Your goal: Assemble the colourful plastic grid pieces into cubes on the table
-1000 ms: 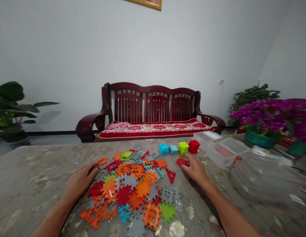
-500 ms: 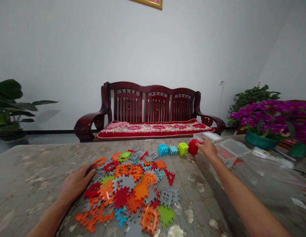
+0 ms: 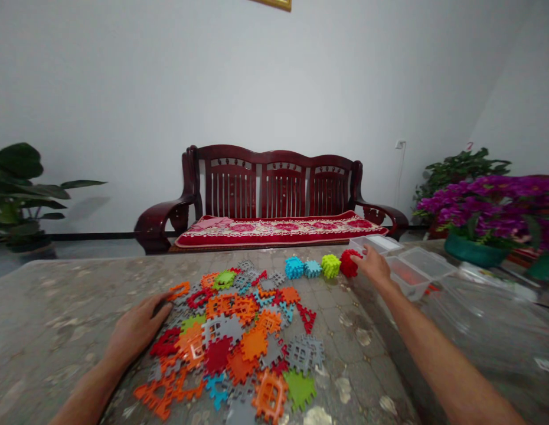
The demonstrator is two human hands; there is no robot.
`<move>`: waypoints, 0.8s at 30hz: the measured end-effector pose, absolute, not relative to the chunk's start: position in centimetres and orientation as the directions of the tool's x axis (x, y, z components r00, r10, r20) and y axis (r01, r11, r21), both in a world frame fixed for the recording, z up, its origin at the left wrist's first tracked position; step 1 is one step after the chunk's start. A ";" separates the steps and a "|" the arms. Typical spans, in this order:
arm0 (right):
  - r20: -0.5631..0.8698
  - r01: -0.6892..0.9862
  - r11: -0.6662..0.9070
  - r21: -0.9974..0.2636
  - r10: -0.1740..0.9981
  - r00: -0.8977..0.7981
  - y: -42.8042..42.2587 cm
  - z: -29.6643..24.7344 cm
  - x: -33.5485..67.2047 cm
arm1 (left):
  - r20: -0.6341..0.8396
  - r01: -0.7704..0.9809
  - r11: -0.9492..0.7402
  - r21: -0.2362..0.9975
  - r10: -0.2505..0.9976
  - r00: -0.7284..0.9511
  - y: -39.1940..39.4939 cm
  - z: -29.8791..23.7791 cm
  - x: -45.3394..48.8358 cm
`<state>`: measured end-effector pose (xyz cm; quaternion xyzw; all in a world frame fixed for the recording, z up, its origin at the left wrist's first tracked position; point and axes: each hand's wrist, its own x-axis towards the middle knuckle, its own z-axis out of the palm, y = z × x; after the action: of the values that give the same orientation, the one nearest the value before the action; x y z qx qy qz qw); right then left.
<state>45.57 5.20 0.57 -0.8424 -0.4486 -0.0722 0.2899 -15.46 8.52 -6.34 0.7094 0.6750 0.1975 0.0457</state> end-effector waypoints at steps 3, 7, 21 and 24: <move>0.488 0.814 -0.378 -0.441 0.661 0.571 4.6 -0.6 44.8 | 0.219 0.939 -0.082 0.333 0.976 0.007 8.5 -6.4 -15.5; 0.523 0.783 -0.347 -0.517 0.597 0.609 3.7 -3.1 43.5 | 0.213 0.944 -0.084 0.320 0.977 0.015 8.5 -6.3 -15.5; 0.347 0.628 -0.403 -0.666 0.578 0.739 6.3 -5.9 43.4 | 0.197 0.946 -0.084 0.314 0.980 0.022 8.5 -6.1 -15.4; 0.288 0.590 -0.463 -0.661 0.570 0.770 6.6 -5.8 43.3 | 0.205 0.945 -0.088 0.315 0.979 0.022 8.5 -6.2 -15.4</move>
<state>43.33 6.61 -5.82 -0.8552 -0.3390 -0.0132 0.3918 -15.45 8.49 -6.20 0.7136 0.6739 0.1861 0.0451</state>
